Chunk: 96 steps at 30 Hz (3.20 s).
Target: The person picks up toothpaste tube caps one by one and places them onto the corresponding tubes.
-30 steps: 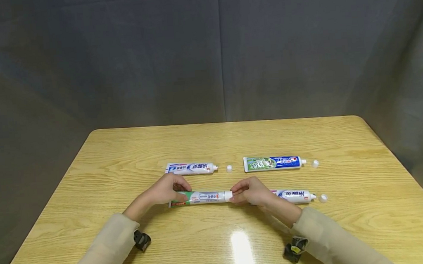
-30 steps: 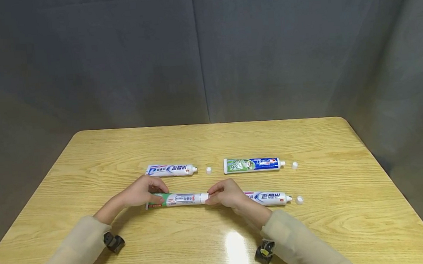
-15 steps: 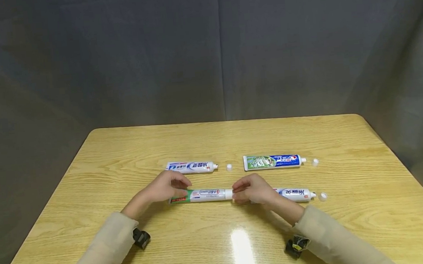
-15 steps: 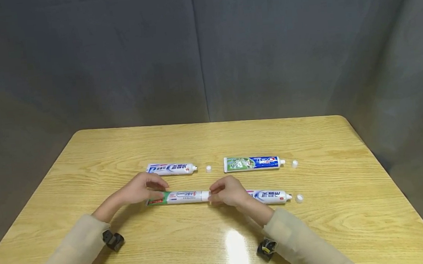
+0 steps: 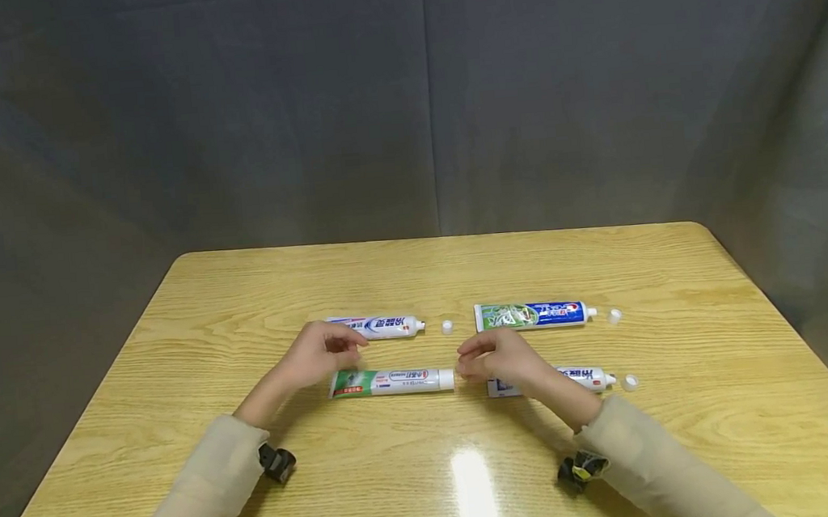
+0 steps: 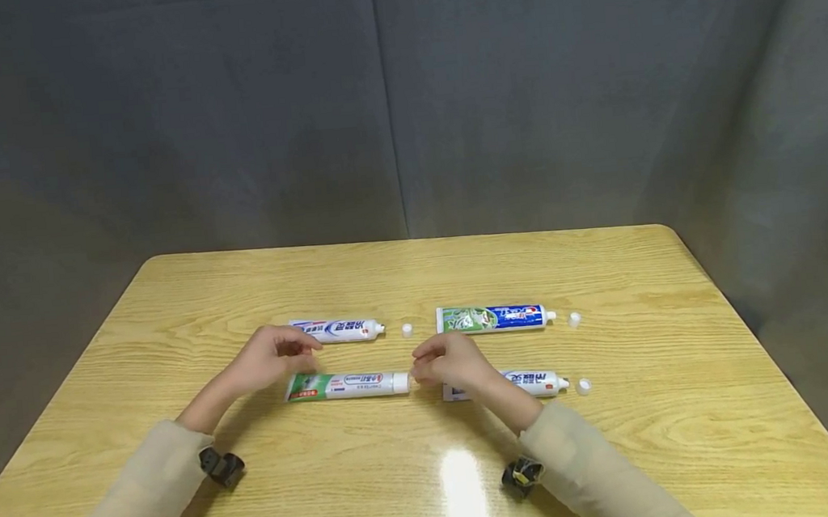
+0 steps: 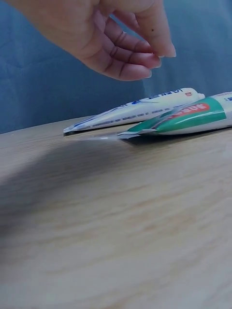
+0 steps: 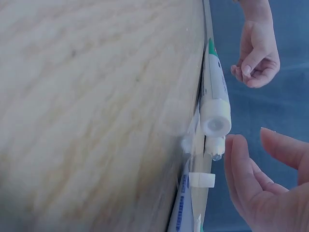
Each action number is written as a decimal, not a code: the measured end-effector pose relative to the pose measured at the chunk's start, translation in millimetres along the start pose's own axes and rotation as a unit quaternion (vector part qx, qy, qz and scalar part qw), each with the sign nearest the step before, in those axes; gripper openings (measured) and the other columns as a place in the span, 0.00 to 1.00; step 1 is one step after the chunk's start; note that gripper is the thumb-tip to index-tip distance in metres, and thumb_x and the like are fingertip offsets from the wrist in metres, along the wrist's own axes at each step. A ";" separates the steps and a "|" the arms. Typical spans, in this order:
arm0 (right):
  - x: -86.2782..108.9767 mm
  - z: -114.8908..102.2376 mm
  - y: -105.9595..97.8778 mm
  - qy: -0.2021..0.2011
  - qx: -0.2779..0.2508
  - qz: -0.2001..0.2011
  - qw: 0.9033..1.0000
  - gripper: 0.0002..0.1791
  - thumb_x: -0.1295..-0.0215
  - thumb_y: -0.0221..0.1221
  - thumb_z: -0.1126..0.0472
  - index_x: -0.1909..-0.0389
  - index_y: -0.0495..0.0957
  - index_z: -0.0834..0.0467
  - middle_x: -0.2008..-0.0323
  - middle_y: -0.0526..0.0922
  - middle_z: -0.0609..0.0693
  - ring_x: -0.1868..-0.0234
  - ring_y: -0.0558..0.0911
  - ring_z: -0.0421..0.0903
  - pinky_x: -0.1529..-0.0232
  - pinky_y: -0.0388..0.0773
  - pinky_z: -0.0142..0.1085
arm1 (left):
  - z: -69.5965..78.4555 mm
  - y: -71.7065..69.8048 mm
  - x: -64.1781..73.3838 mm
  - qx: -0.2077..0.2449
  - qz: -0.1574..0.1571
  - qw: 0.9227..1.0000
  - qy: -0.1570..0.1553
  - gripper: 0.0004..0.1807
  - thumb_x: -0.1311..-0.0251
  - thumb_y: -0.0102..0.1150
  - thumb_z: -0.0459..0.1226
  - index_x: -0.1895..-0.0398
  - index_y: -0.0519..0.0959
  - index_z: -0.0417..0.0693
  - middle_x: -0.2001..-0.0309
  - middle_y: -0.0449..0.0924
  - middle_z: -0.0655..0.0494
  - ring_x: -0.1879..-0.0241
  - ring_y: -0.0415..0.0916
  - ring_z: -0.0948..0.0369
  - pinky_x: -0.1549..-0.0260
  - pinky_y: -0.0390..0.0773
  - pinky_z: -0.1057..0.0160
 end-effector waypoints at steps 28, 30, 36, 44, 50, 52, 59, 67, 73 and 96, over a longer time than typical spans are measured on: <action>-47.1 -12.8 -7.3 0.061 0.035 0.086 0.994 0.19 0.46 0.62 0.70 0.52 0.74 0.70 0.71 0.79 0.59 0.71 0.81 0.52 0.69 0.79 0.39 | -15.1 -20.8 -10.4 -0.010 0.066 0.998 -0.022 0.09 0.45 0.58 0.27 0.61 0.80 0.34 0.73 0.76 0.52 0.73 0.71 0.55 0.75 0.71 0.64; -50.1 -12.8 -6.3 0.066 0.036 0.090 0.993 0.20 0.47 0.62 0.70 0.52 0.74 0.69 0.72 0.78 0.58 0.73 0.81 0.51 0.70 0.79 0.38 | -17.2 -20.8 -12.2 -0.012 0.069 0.997 -0.021 0.10 0.46 0.59 0.28 0.60 0.80 0.35 0.71 0.77 0.51 0.72 0.70 0.56 0.73 0.72 0.62; -56.9 -8.5 -2.7 0.065 0.034 0.091 0.993 0.20 0.48 0.63 0.71 0.52 0.74 0.69 0.76 0.78 0.58 0.77 0.80 0.49 0.74 0.78 0.37 | -22.1 -21.4 -17.1 -0.013 0.074 0.997 -0.021 0.13 0.48 0.62 0.29 0.58 0.79 0.34 0.64 0.79 0.44 0.66 0.72 0.56 0.66 0.72 0.58; -64.9 -3.4 -0.7 0.074 0.050 0.106 0.990 0.20 0.46 0.63 0.68 0.52 0.74 0.68 0.75 0.80 0.59 0.80 0.78 0.45 0.76 0.78 0.36 | -27.0 -24.7 -21.5 -0.017 0.075 0.997 -0.030 0.16 0.49 0.63 0.30 0.55 0.78 0.34 0.57 0.77 0.40 0.59 0.72 0.50 0.63 0.70 0.56; -70.6 -1.9 1.1 0.083 0.057 0.113 0.988 0.17 0.45 0.63 0.65 0.56 0.75 0.68 0.76 0.80 0.57 0.84 0.76 0.43 0.79 0.77 0.35 | -30.2 -27.5 -24.1 -0.019 0.071 0.997 -0.035 0.17 0.47 0.62 0.31 0.54 0.77 0.34 0.56 0.76 0.39 0.57 0.71 0.48 0.60 0.70 0.53; -71.9 -1.6 1.8 0.081 0.063 0.113 0.988 0.15 0.45 0.63 0.65 0.58 0.76 0.69 0.77 0.80 0.57 0.84 0.77 0.43 0.79 0.77 0.35 | -31.1 -27.9 -25.5 -0.017 0.067 0.997 -0.035 0.17 0.47 0.62 0.31 0.53 0.77 0.34 0.56 0.76 0.39 0.56 0.71 0.48 0.60 0.70 0.52; -73.4 0.0 2.2 0.083 0.082 0.120 0.986 0.10 0.46 0.64 0.65 0.68 0.78 0.68 0.80 0.79 0.55 0.84 0.77 0.43 0.80 0.76 0.34 | -33.0 -28.3 -31.8 -0.029 0.060 0.997 -0.042 0.18 0.47 0.62 0.33 0.52 0.77 0.35 0.55 0.76 0.40 0.57 0.71 0.51 0.60 0.71 0.53; -75.7 1.6 2.0 0.075 0.117 0.123 0.983 0.08 0.46 0.63 0.64 0.70 0.79 0.67 0.81 0.79 0.55 0.84 0.78 0.43 0.81 0.76 0.34 | -35.6 -26.4 -36.8 -0.024 0.051 0.997 -0.054 0.18 0.47 0.62 0.32 0.52 0.76 0.34 0.54 0.76 0.40 0.56 0.71 0.50 0.59 0.72 0.52; -76.6 1.8 2.3 0.074 0.120 0.127 0.982 0.07 0.46 0.63 0.66 0.71 0.80 0.68 0.81 0.79 0.55 0.82 0.78 0.44 0.79 0.77 0.34 | -39.2 -26.0 -40.9 -0.028 0.037 0.997 -0.064 0.19 0.47 0.62 0.33 0.52 0.76 0.34 0.54 0.76 0.40 0.55 0.71 0.49 0.56 0.71 0.51; -74.1 0.9 -0.5 0.099 0.014 0.113 0.989 0.11 0.40 0.52 0.69 0.58 0.75 0.70 0.73 0.81 0.59 0.81 0.78 0.45 0.76 0.77 0.34 | -49.7 -24.7 -54.4 -0.008 -0.020 0.997 -0.076 0.21 0.49 0.64 0.35 0.51 0.77 0.35 0.52 0.77 0.42 0.52 0.74 0.50 0.52 0.70 0.53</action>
Point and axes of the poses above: each hand's wrist, its own x-axis away from the middle knuckle, its own y-axis out of the palm, z = x × y, the point moved 1 cm from there along -x, towards the middle knuckle
